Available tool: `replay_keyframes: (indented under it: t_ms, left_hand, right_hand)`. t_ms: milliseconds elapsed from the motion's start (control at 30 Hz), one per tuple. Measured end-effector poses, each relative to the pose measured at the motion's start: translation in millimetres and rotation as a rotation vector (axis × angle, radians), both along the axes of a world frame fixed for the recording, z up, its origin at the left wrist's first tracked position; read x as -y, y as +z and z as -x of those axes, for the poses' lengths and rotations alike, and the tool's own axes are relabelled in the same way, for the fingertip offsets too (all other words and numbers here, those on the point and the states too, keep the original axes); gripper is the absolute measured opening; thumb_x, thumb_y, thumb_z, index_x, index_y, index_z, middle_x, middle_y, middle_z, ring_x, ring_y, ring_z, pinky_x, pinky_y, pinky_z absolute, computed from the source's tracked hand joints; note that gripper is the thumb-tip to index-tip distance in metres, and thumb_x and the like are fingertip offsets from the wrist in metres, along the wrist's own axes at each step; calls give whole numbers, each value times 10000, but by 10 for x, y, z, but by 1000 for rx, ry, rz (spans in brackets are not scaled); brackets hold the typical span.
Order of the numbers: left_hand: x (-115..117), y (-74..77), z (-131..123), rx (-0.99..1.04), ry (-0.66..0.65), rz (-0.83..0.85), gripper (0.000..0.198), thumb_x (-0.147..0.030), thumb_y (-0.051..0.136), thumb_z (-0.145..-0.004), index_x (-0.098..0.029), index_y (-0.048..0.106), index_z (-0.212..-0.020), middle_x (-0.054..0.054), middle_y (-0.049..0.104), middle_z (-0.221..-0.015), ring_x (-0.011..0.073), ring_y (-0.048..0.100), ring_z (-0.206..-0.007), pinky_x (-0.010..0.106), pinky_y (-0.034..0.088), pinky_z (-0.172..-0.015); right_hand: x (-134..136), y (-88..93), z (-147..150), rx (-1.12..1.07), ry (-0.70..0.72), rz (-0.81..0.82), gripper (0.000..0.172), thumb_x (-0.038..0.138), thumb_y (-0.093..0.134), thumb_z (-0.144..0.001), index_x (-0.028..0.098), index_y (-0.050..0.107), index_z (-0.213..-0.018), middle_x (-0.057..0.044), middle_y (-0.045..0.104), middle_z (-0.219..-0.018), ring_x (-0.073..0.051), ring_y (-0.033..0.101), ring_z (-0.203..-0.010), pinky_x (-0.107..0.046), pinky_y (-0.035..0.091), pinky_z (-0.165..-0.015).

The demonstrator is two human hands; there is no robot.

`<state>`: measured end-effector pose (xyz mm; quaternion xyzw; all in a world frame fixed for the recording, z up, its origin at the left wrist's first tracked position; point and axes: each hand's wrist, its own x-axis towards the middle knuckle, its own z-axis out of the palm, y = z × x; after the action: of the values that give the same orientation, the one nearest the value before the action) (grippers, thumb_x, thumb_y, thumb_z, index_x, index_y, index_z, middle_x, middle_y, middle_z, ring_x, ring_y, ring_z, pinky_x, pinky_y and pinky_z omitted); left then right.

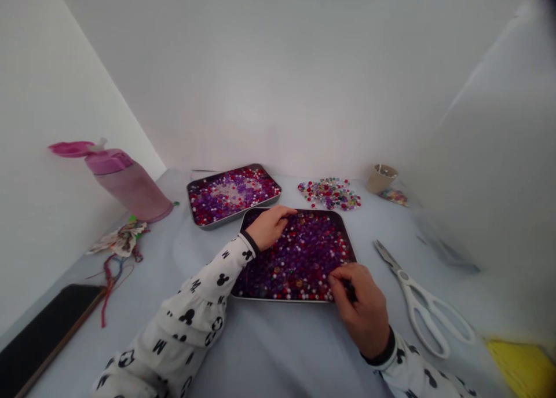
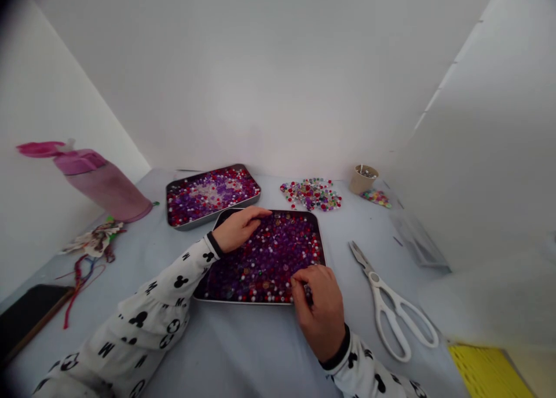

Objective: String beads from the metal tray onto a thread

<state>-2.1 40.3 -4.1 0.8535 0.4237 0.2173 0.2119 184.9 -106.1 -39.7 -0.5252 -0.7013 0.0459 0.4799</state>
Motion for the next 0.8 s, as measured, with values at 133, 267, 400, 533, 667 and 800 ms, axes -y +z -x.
replay_keyframes:
  t_ms: [133,267,400,533,667,800]
  left_hand:
    - [15,17,-7,-25,-10,4,354,-126,392,-816,-148,552,-1130,52,595,-1150,148,535,-1073,288,371,-996]
    - [19,3,-28,-29,-41,19,366,-132,400,-815,-170,542,-1150,34,581,-1187,147,525,-1093,292,365,-1003]
    - [9,-63,-52,-13,-123,66,394,-118,409,-804,-150,525,-1179,44,563,-1224,140,511,-1121,275,356,-1010]
    - [24,-99,-72,-9,-215,93,427,-92,409,-799,-155,502,-1212,44,531,-1268,135,484,-1159,277,332,-1031]
    - [92,-52,-97,-30,-285,111,453,-72,413,-799,-151,476,-1241,53,473,-1326,132,423,-1223,281,282,-1068]
    - [164,2,-119,-69,-333,123,465,-58,423,-795,-161,471,-1245,58,429,-1361,142,382,-1256,304,260,-1082]
  right_hand:
    - [-1,9,-3,-1,-1,-1,79,132,502,-815,201,526,-787,-28,586,-752,-170,539,-734,-327,415,-684]
    - [0,13,-10,4,4,-7,87,116,507,-809,201,523,-794,-25,581,-747,-171,535,-740,-326,414,-690]
    - [5,11,-12,13,-4,-5,80,121,508,-805,198,529,-795,-26,580,-748,-169,534,-734,-322,414,-684]
    - [1,16,-17,10,-2,3,66,133,508,-806,193,534,-797,-26,582,-742,-167,535,-725,-319,412,-675]
    - [1,30,-18,10,-3,-2,65,135,510,-806,193,534,-789,-24,583,-732,-166,539,-717,-317,412,-673]
    - [5,32,-9,5,-2,-4,66,138,508,-807,194,535,-786,-25,583,-730,-168,544,-721,-319,415,-675]
